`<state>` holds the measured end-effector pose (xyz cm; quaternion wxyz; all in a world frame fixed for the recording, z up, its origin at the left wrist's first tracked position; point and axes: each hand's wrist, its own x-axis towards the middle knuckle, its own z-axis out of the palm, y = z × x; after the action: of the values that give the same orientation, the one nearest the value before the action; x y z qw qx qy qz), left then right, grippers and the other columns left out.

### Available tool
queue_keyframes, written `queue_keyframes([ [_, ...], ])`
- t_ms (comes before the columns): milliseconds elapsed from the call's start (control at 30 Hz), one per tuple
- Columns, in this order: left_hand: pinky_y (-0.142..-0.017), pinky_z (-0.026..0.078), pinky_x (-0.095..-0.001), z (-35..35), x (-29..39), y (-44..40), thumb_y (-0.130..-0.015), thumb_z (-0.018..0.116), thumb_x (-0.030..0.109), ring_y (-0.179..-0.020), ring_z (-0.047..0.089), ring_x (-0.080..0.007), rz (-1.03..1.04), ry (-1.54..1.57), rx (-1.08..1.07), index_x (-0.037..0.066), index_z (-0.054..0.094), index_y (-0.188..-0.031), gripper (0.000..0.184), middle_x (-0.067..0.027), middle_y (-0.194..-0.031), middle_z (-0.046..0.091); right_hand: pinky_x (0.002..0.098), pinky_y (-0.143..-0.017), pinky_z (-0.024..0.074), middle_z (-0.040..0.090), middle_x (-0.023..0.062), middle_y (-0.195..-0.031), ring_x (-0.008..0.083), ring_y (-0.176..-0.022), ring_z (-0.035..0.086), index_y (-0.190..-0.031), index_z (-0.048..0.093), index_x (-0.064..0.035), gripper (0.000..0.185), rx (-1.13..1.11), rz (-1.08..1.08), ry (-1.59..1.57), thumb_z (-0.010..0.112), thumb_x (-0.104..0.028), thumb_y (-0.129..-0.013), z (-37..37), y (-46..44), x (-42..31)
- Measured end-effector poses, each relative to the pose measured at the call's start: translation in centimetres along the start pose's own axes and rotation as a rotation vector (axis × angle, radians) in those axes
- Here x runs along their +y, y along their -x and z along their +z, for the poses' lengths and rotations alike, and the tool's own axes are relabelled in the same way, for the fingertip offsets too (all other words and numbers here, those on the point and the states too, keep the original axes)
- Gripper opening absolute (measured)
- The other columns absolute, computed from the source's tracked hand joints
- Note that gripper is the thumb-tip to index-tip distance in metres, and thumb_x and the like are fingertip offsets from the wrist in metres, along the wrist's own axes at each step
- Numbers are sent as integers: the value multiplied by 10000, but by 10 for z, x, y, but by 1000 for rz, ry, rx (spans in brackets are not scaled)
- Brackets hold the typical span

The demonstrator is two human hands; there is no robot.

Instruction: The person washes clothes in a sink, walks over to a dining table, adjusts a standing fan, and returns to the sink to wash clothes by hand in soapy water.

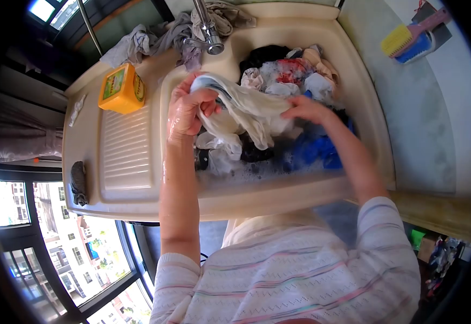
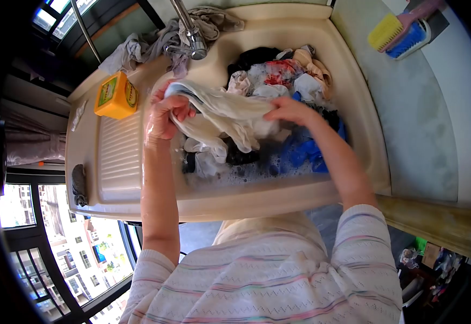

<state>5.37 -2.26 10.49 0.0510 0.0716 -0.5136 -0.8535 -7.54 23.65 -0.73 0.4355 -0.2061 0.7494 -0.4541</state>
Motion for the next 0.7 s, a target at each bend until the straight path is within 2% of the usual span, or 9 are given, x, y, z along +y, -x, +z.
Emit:
queue_keyframes([
  [100, -397, 435, -329, -23, -41, -11, -631, 561, -36, -404, 484, -178, -270, -173, 48, -70, 431, -1006, 399, -98, -586, 520, 286, -719, 446, 607, 72, -842, 154, -793, 567, -1016, 546, 2, 410, 166, -47, -297, 652, -202, -676, -14, -4, 18],
  [233, -384, 440, -378, -42, -132, -22, -673, 542, -7, -449, 546, -256, -598, -526, 203, -36, 430, -1016, 361, -150, -619, 531, 396, -730, 457, 589, 189, -892, 309, -818, 586, -1009, 514, -12, 483, 635, -254, 631, 647, -339, -679, 68, -48, 77],
  [300, -395, 450, -397, -60, -163, -26, -691, 537, 17, -460, 553, -267, -694, -501, 211, -19, 467, -976, 296, -157, -641, 541, 368, -711, 461, 567, 204, -932, 308, -829, 577, -972, 545, -11, 441, 348, 75, 759, 636, -322, -674, 75, -39, 55],
  [400, -447, 472, -423, -75, -152, -23, -733, 544, 94, -560, 586, -278, -747, -137, 241, -6, 512, -909, 205, -159, -689, 570, 386, -669, 469, 606, 122, -839, 304, -762, 589, -890, 576, -89, 291, 445, 126, 578, 611, -265, -660, 21, -46, 68],
  [500, -555, 493, -403, -63, -141, -21, -771, 555, 191, -665, 595, -263, -770, 117, 145, 26, 540, -908, 215, -152, -756, 594, 390, -617, 472, 602, 131, -758, 305, -697, 589, -800, 592, -90, 202, 742, -200, 440, 601, -222, -648, 57, -54, 61],
  [600, -652, 492, -349, -48, -140, -20, -803, 542, 257, -745, 593, -250, -734, 527, 130, 49, 550, -949, 254, -134, -847, 605, 402, -611, 466, 585, 128, -724, 328, -700, 572, -774, 598, -97, 174, 515, -648, 437, 577, -124, -603, 142, -17, -34],
  [633, -708, 483, -304, -78, -174, -32, -808, 541, 262, -770, 586, -235, -791, 881, -305, 46, 546, -985, 279, -108, -920, 590, 397, -622, 469, 583, 118, -742, 324, -710, 571, -785, 582, -100, 200, 509, -816, 466, 581, -138, -589, 160, -5, -57],
  [667, -773, 452, -322, -106, -217, -26, -823, 504, 297, -851, 564, -231, -371, 253, -155, 41, 542, -1019, 325, -107, -957, 585, 405, -641, 468, 581, 131, -771, 327, -722, 568, -807, 563, -100, 213, 512, -867, 568, 574, -155, -601, 171, -8, -63],
  [700, -796, 441, -333, -113, -225, -21, -825, 492, 288, -874, 557, -227, -255, 98, 31, 38, 542, -1023, 323, -106, -967, 582, 410, -647, 466, 582, 139, -782, 331, -734, 567, -814, 561, -94, 212, 570, -831, 541, 569, -161, -613, 169, -18, -52],
])
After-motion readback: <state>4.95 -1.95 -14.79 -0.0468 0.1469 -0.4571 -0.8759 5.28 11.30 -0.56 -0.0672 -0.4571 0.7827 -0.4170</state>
